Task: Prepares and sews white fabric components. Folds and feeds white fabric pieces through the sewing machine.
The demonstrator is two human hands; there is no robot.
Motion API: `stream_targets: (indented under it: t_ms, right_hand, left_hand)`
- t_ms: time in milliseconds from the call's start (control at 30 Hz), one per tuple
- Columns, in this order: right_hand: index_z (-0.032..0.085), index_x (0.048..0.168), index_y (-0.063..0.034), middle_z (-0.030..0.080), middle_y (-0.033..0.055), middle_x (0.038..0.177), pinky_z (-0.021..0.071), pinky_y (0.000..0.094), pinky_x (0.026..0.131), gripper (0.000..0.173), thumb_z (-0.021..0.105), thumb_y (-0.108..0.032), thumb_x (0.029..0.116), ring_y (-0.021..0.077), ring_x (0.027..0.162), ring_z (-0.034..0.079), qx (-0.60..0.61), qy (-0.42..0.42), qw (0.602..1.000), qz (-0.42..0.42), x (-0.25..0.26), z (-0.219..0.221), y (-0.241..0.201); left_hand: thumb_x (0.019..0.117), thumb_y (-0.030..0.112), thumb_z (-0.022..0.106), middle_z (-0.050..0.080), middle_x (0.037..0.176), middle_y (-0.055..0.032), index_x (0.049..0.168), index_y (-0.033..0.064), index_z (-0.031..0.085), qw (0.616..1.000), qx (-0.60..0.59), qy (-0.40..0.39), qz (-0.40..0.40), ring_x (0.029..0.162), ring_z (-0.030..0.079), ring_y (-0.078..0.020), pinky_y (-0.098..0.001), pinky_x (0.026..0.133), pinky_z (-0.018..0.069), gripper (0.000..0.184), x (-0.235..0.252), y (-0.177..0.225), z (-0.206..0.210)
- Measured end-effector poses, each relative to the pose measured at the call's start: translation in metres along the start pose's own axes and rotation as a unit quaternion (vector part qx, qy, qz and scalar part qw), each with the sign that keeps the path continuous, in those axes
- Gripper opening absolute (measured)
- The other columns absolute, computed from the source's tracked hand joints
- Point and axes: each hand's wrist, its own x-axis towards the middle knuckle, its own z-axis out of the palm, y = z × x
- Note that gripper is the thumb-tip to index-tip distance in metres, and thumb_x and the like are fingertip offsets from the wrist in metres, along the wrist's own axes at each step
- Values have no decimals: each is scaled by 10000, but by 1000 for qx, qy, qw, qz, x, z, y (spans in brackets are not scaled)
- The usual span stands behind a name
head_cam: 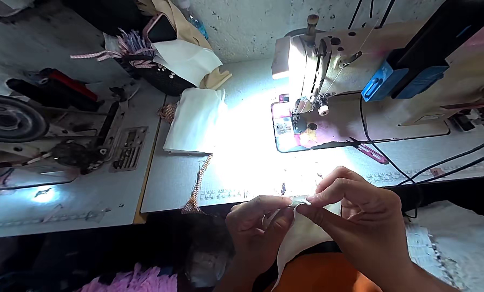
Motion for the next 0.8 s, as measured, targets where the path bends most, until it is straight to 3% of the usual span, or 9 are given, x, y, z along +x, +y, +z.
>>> stream_targets:
  t_ms: [167, 233, 467, 667, 800]
  right_hand:
    - [716, 878, -82, 724, 14, 956, 582, 221, 869, 84, 793, -88, 843, 88, 977, 687, 33, -47, 998, 21, 2, -4, 1]
    - [711, 893, -72, 745, 23, 939, 579, 245, 864, 75, 775, -78, 855, 100, 955, 701, 59, -72, 995, 41, 3, -7, 1]
    - [704, 890, -62, 721, 5, 880, 588, 219, 829, 84, 773, -52, 842, 76, 888, 693, 69, -92, 992, 55, 3, -9, -2]
    - [705, 887, -88, 732, -14, 894, 571, 225, 844, 94, 787, -76, 843, 76, 920, 688, 28, -69, 997, 21, 1, -6, -2]
    - [705, 896, -84, 733, -7, 898, 581, 222, 826, 116, 800, -69, 830, 80, 905, 691, 26, -65, 997, 21, 0, -6, -3]
  left_hand:
    - [1007, 164, 651, 750, 962, 107, 1075, 115, 749, 1000, -4, -9, 4, 873, 668, 70, -100, 766, 538, 130, 0, -1, -3]
    - [1007, 164, 651, 753, 956, 99, 1069, 106, 748, 1000, 1, -23, 6, 877, 675, 63, -107, 774, 545, 129, 0, -1, -6]
    - [996, 127, 655, 758, 932, 58, 1043, 82, 742, 997, 18, -73, 16, 876, 688, 33, -131, 769, 558, 109, 6, 2, -16]
    - [1003, 152, 640, 740, 886, 85, 1025, 76, 744, 998, 24, -50, 7, 800, 623, 96, -77, 708, 491, 130, 7, 2, -13]
    - [1005, 151, 637, 746, 907, 86, 1026, 68, 743, 999, 2, -39, -12, 824, 647, 82, -90, 734, 522, 136, 5, 3, -10]
